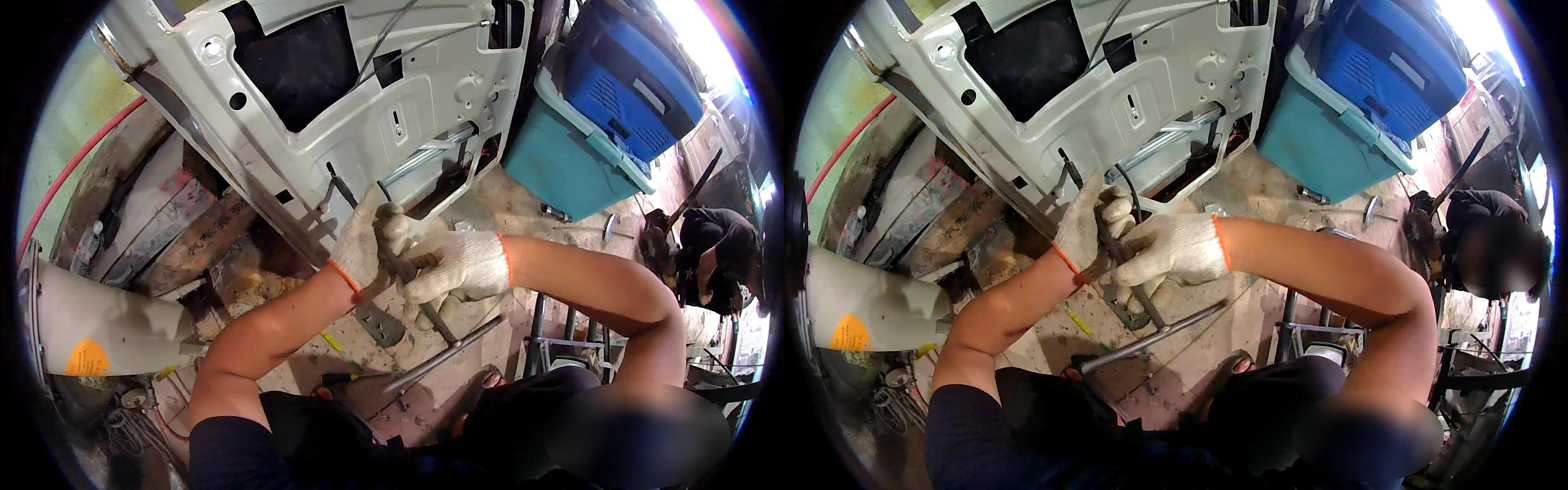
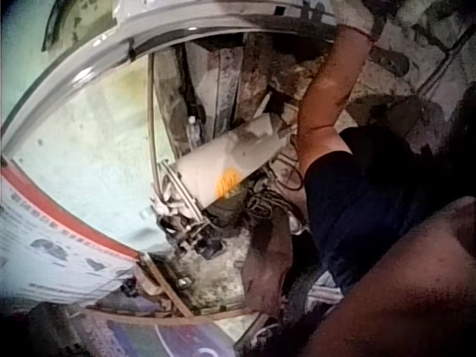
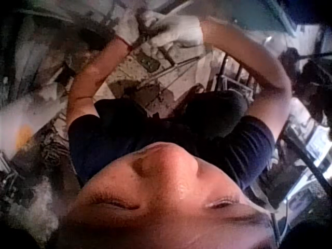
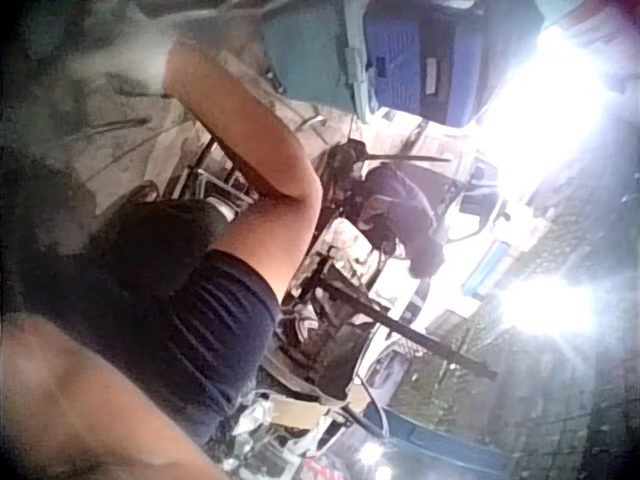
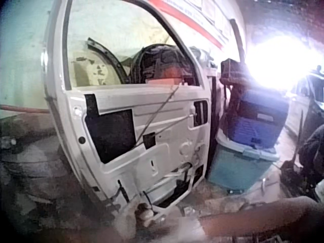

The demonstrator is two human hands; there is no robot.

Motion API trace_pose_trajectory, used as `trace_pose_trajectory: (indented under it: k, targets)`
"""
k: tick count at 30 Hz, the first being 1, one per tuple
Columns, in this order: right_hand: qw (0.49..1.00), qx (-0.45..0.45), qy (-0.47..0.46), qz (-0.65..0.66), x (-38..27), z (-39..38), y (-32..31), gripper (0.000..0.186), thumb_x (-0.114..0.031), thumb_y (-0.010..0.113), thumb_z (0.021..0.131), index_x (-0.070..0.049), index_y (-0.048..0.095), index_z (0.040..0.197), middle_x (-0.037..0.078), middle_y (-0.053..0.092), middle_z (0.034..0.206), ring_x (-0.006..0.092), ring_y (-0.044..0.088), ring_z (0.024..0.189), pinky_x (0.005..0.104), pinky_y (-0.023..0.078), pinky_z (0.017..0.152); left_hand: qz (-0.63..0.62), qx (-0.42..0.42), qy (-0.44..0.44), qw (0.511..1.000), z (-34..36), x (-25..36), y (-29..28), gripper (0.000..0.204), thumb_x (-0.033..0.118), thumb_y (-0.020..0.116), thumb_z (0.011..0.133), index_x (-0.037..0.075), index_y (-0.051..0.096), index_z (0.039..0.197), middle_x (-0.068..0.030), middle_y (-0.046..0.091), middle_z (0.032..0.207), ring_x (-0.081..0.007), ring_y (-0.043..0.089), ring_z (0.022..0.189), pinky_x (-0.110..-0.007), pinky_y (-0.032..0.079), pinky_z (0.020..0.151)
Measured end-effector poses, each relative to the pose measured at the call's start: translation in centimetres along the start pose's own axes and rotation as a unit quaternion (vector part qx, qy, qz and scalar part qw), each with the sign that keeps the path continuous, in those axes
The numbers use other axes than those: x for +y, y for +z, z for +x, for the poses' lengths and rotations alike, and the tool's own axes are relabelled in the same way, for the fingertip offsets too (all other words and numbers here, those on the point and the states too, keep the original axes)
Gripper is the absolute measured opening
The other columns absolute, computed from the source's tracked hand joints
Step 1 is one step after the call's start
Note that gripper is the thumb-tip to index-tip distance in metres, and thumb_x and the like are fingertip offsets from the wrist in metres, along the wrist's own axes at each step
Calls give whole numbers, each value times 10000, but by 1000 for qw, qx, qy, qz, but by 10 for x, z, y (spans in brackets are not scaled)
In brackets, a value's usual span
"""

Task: The person is working on a detached car door, using a screwdriver to remove screws and a metal rod to adjust internal mechanisms. The person manipulates the door panel and internal components while sitting on the floor of a workshop.

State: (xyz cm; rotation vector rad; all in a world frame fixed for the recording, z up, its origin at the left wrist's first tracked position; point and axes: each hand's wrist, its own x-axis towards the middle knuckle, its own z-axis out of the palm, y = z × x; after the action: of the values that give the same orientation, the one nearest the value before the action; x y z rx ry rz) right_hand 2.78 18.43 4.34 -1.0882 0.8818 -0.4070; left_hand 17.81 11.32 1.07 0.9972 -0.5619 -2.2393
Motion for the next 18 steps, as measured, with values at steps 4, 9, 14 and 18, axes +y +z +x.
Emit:
trace_pose_trajectory:
  k: [4, 9, 14, 18]
  targets:
    - [979, 56, 54, -188, -30, 1, 13, 424, -336, 638, 931, 28, 628, 1148, 133, 674, 1077, 200, 650, 893, 366, 541, 869, -35, -3, -24, 999, 5, 8, -11, 475, 550, 504, 978, 105, 573, 828, 63, 370, 597, -103, 364, 538, -243, 327, 514]
    - [999, 16, -23, -17, -1, 4, 3, 395, -357, 635, 918, 21, 662, 1031, 108, 672, 1005, 189, 636, 887, 346, 527, 835, -88, -44, -32, 995, 10, 2, -13, 484, 568, 516, 963, 105, 572, 835, 58, 348, 595, -112, 363, 533, -247, 320, 487]
    - [975, 69, 45, -204, -30, 4, 12, 411, -370, 626, 920, 28, 661, 1017, 110, 659, 1011, 193, 611, 958, 356, 492, 865, -73, 12, -3, 997, 3, 6, -3, 497, 579, 505, 964, 96, 562, 861, 52, 348, 596, -115, 384, 540, -248, 349, 492]
    - [994, 23, -43, -100, -14, 5, 3, 429, -392, 664, 894, 18, 658, 1018, 77, 629, 941, 205, 593, 900, 359, 472, 874, -80, -21, -23, 996, 4, 9, -4, 521, 592, 474, 973, 86, 541, 866, 40, 356, 608, -124, 395, 555, -247, 371, 514]
